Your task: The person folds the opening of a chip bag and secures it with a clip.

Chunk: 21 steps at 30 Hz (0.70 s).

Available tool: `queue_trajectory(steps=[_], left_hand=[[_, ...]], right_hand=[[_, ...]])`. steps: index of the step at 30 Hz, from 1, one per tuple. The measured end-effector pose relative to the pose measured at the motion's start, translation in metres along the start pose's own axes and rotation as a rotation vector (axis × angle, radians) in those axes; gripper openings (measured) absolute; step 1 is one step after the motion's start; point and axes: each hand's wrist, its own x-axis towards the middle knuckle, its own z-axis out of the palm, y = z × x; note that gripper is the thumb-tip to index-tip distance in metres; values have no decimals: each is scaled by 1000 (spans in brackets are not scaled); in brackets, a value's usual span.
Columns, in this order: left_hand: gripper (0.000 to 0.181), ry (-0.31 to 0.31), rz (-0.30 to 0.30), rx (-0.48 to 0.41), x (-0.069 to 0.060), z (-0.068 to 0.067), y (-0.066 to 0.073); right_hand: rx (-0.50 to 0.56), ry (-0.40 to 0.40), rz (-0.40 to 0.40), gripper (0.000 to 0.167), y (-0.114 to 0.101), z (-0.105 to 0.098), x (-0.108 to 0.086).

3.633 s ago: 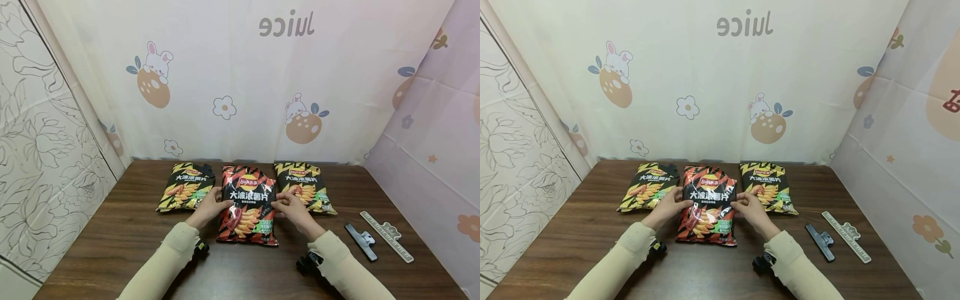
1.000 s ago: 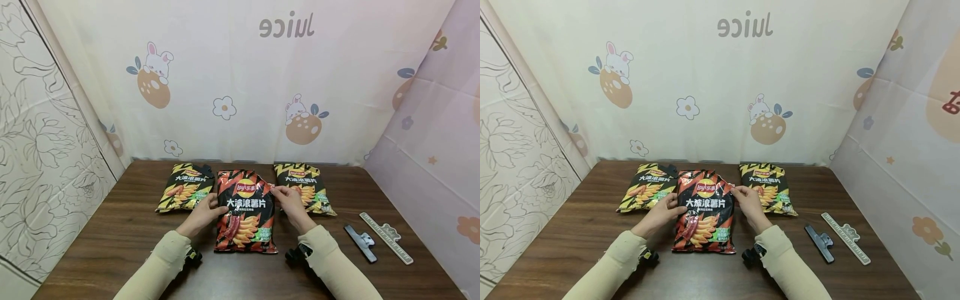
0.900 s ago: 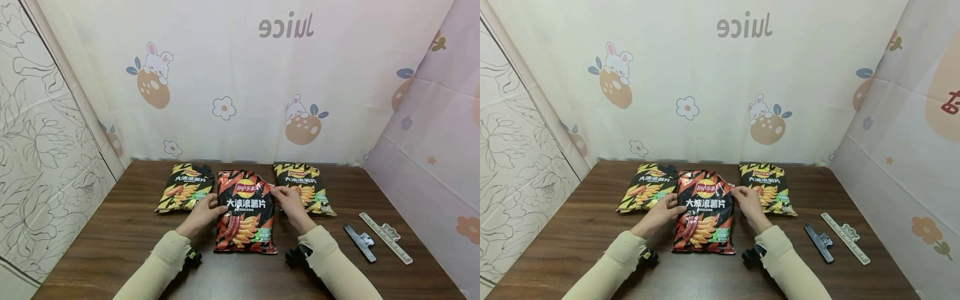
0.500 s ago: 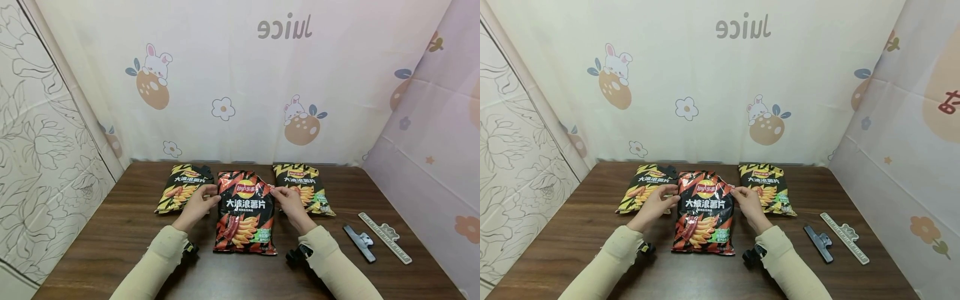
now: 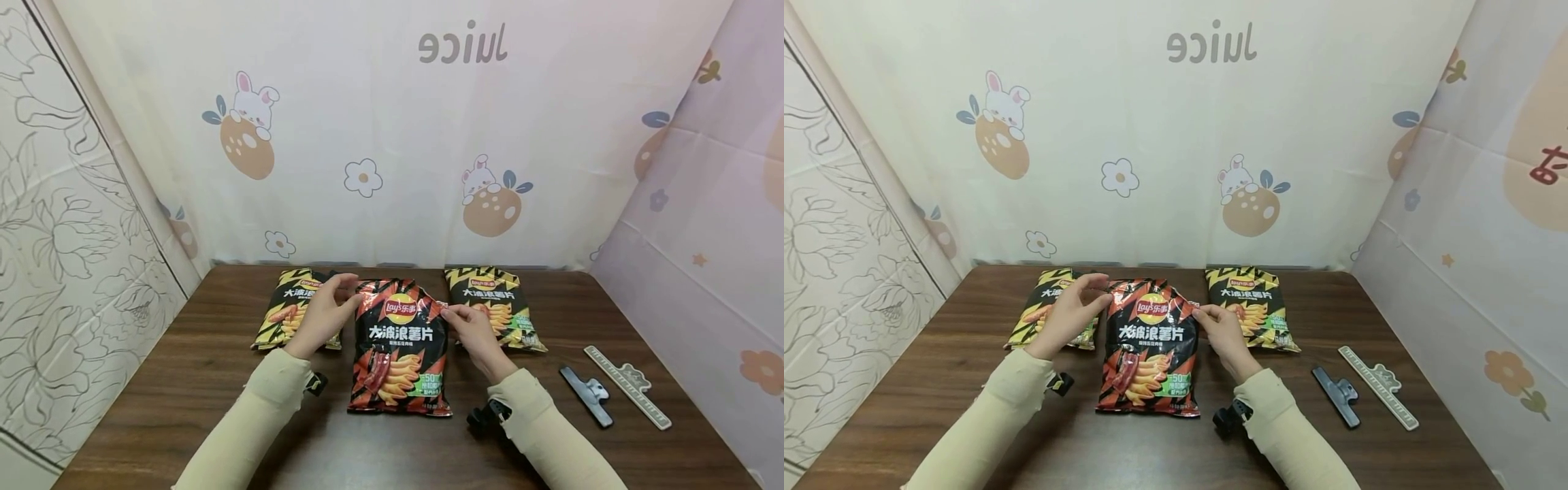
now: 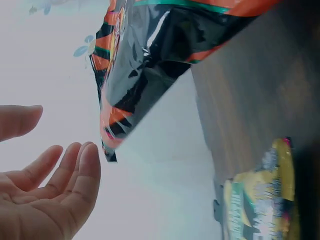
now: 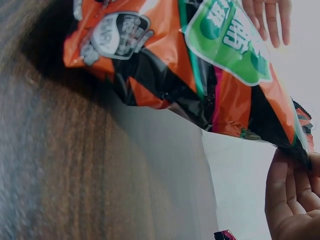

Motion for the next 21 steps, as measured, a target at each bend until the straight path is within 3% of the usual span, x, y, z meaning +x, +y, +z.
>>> queue_trajectory(steps=[7, 13, 21], left_hand=[[44, -42, 97, 71, 12, 11, 18], [45, -90, 215, 190, 26, 20, 29], [46, -189, 240, 353, 48, 30, 34]], right_hand=[[14, -5, -1, 33, -1, 0, -1], [24, 6, -4, 30, -1, 1, -1], [49, -6, -25, 31, -1, 2, -1]])
